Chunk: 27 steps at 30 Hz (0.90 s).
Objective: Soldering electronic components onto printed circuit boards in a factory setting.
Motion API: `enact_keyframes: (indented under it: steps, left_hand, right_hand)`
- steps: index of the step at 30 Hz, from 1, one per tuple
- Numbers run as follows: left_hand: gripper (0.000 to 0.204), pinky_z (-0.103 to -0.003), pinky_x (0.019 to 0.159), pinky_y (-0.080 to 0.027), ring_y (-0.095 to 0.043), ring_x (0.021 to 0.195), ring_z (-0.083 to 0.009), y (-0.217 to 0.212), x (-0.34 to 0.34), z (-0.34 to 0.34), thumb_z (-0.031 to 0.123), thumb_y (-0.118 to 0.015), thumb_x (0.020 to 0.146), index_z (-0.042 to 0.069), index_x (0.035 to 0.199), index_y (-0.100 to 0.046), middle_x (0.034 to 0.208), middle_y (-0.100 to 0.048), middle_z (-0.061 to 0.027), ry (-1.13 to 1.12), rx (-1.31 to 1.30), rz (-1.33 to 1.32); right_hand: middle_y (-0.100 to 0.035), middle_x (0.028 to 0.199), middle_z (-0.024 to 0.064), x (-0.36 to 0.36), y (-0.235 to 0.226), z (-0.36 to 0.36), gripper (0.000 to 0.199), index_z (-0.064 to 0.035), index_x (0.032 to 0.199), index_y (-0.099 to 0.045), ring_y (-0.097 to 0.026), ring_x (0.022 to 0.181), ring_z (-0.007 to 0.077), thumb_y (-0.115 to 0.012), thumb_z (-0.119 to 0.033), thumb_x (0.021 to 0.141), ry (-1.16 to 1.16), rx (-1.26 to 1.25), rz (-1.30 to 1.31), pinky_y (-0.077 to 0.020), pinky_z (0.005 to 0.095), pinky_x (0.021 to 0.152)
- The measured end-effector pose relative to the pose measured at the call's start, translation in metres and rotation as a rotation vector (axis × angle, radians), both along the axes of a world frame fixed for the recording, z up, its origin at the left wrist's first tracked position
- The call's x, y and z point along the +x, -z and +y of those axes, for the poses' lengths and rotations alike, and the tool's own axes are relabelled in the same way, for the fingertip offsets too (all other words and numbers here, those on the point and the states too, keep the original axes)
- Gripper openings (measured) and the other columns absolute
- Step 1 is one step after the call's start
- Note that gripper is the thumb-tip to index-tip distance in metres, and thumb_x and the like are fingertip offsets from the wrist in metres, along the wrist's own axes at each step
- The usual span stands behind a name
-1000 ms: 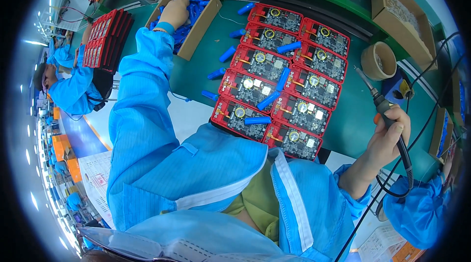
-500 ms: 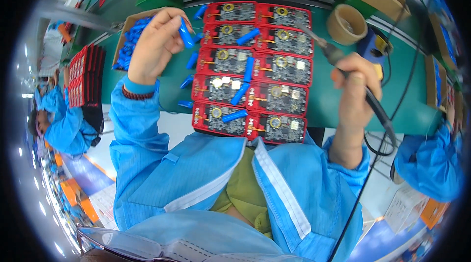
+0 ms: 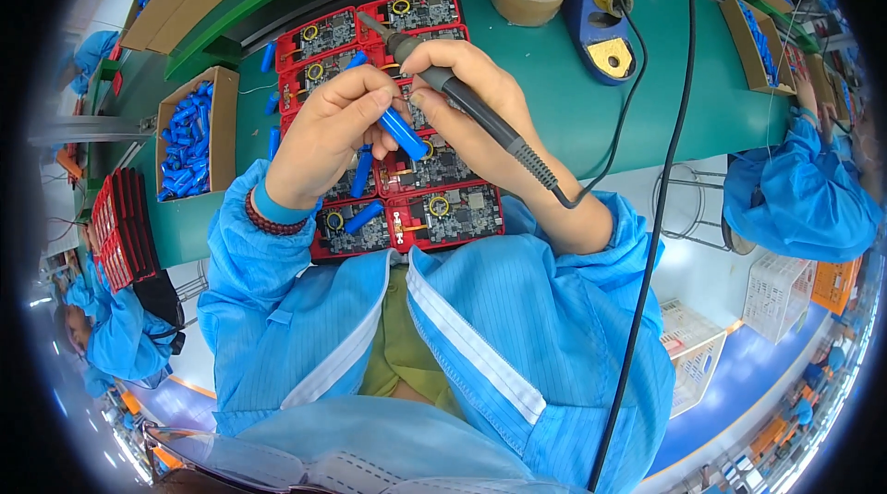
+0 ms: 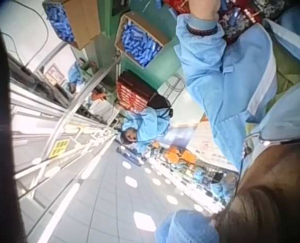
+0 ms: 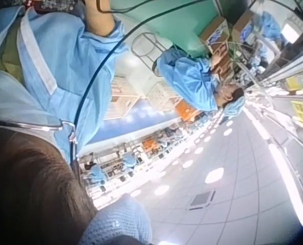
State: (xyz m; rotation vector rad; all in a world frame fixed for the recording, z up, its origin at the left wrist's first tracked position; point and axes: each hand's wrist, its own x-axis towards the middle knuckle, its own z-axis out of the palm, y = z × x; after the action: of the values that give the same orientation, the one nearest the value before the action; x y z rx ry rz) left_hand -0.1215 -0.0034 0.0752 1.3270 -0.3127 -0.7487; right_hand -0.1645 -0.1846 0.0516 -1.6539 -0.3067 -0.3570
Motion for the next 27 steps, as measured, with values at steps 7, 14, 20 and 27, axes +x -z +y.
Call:
enact_keyframes:
  steps: [7,14,20,27]
  left_hand:
    - [0.016,-0.025,0.063,-0.041,-0.050,0.070,-0.0088,0.014,-0.007,-0.008,0.017,-0.056,0.090,0.001,0.090,-0.058,0.076,-0.054,0.0003,0.030,0.079,-0.295]
    - [0.007,-0.037,0.065,-0.044,-0.054,0.073,-0.0291,0.011,-0.008,-0.020,0.007,-0.054,0.085,0.000,0.086,-0.053,0.078,-0.055,-0.0142,-0.105,0.337,-0.746]
    - [0.004,-0.040,0.064,-0.043,-0.054,0.075,-0.0345,0.010,-0.013,-0.022,0.004,-0.051,0.084,0.001,0.085,-0.050,0.077,-0.054,-0.0163,-0.184,0.340,-0.838]
    - [0.005,-0.039,0.061,-0.043,-0.054,0.070,-0.0335,0.011,-0.010,-0.017,0.004,-0.052,0.086,0.001,0.085,-0.049,0.075,-0.052,-0.0168,-0.311,0.329,-0.862]
  right_hand:
    - [-0.062,0.087,0.0057,0.001,-0.012,-0.014,0.030,-0.0082,0.099,-0.059,-0.059,0.078,0.0241,-0.064,0.005,0.072,-0.073,-0.321,-0.265,-0.0466,0.0328,0.070]
    - [-0.062,0.086,0.0056,0.001,-0.009,-0.013,0.034,-0.0099,0.098,-0.060,-0.057,0.079,0.0256,-0.066,0.002,0.067,0.111,-0.552,-0.444,-0.0470,0.0340,0.069]
    - [-0.060,0.082,0.0068,0.006,-0.001,-0.011,0.034,-0.0093,0.099,-0.059,-0.057,0.079,0.0267,-0.065,-0.006,0.065,0.092,-0.568,-0.478,-0.0472,0.0341,0.068]
    - [-0.058,0.081,0.0075,0.015,-0.014,-0.027,0.032,-0.0068,0.093,-0.059,-0.056,0.076,0.0256,-0.065,0.004,0.064,0.127,-0.630,-0.515,-0.0456,0.0332,0.068]
